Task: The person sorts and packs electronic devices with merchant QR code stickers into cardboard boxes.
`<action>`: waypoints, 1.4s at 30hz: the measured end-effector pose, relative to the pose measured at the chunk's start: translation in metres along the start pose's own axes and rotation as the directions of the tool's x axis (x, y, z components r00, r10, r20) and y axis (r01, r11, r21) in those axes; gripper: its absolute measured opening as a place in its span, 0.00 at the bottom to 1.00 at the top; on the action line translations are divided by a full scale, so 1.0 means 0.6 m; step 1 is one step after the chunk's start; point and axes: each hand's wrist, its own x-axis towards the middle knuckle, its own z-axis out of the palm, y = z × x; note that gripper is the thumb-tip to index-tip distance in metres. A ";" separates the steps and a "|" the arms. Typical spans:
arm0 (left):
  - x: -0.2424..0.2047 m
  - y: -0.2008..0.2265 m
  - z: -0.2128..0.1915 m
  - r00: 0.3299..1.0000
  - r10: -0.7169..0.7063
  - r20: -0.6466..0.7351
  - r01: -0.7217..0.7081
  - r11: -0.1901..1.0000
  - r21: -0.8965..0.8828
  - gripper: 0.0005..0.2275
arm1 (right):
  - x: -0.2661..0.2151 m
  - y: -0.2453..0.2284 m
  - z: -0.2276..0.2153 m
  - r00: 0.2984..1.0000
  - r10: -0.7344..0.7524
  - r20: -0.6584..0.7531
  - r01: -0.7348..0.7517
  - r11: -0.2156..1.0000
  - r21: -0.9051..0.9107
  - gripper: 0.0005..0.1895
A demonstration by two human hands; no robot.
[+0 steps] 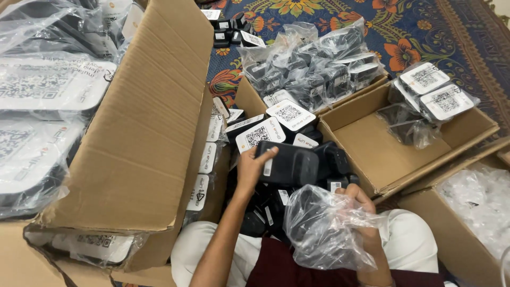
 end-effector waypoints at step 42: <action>0.073 -0.046 0.074 0.809 0.587 0.019 -0.562 0.763 0.320 0.20 | 0.029 0.018 -0.006 0.849 -0.053 -0.526 -0.102 0.960 -0.261 0.14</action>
